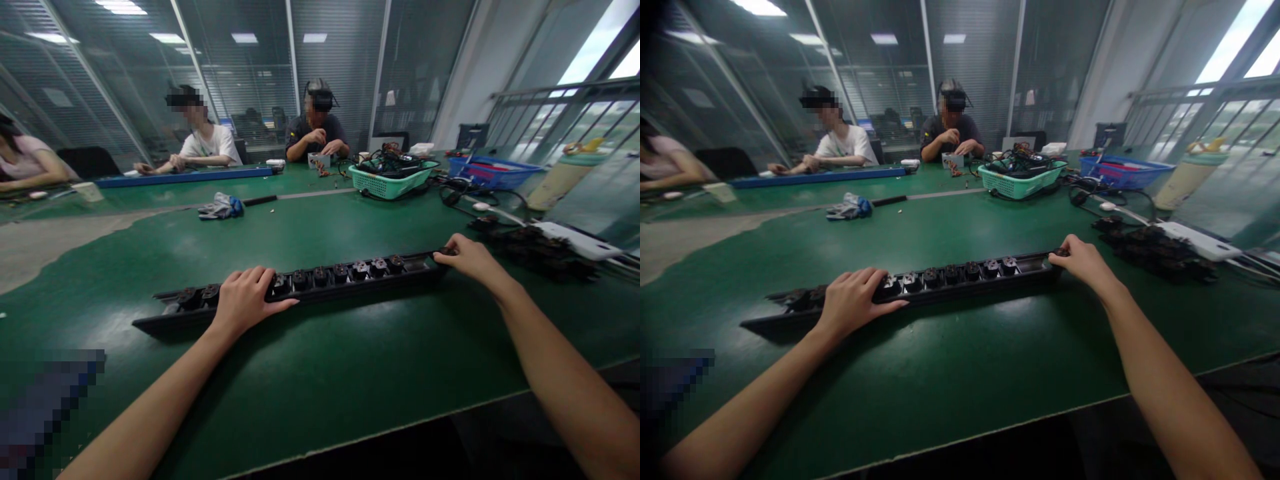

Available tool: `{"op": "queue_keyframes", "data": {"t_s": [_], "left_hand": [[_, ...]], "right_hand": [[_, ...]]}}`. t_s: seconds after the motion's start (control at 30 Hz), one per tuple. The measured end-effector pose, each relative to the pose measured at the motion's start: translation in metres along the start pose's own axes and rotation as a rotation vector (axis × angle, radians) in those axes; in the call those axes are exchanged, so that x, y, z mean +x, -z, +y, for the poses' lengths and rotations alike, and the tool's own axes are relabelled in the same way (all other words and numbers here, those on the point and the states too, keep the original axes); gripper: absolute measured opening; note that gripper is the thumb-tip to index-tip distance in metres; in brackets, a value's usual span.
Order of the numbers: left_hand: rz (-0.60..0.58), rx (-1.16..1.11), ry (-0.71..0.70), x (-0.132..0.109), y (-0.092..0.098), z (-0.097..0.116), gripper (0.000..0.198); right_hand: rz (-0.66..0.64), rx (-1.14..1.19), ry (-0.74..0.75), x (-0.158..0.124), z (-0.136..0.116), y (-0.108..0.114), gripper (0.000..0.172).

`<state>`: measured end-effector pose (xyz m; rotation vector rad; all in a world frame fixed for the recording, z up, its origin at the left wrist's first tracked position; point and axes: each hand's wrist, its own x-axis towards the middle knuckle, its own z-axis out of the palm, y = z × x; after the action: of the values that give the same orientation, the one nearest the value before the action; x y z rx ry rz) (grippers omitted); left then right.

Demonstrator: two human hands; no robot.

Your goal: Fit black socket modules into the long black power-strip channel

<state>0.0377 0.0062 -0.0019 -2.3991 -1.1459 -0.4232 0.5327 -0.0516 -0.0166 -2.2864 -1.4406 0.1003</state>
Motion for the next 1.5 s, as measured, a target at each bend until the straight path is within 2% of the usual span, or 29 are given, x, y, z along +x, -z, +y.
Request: {"op": "queue_keyframes", "data": {"t_s": [0.27, 0.57, 0.93, 1.1, 1.2, 1.3, 1.5], "left_hand": [[-0.004, 0.020, 0.002, 0.000, 0.000, 0.000, 0.070], [-0.003, -0.007, -0.001, 0.000, 0.000, -0.001, 0.069], [0.000, -0.003, -0.006, 0.000, 0.000, 0.000, 0.068], [-0.004, -0.013, -0.005, 0.000, 0.002, 0.000, 0.068], [-0.001, -0.022, -0.003, 0.001, 0.002, 0.000, 0.067], [0.003, -0.022, -0.005, 0.001, 0.002, -0.001, 0.067], [-0.002, -0.009, -0.013, 0.000, 0.004, 0.000, 0.066]], "right_hand": [[0.007, 0.020, -0.023, 0.003, 0.013, 0.000, 0.039], [0.061, 0.000, -0.010, 0.003, 0.014, -0.002, 0.040], [0.155, -0.062, -0.124, 0.013, 0.040, -0.001, 0.044], [0.113, -0.035, -0.028, 0.020, 0.024, -0.005, 0.039], [0.059, -0.096, 0.034, 0.037, 0.010, -0.007, 0.037], [-0.059, -0.151, 0.113, 0.061, -0.006, -0.010, 0.031], [-0.136, -0.175, 0.132, 0.087, -0.034, -0.024, 0.020]]}}
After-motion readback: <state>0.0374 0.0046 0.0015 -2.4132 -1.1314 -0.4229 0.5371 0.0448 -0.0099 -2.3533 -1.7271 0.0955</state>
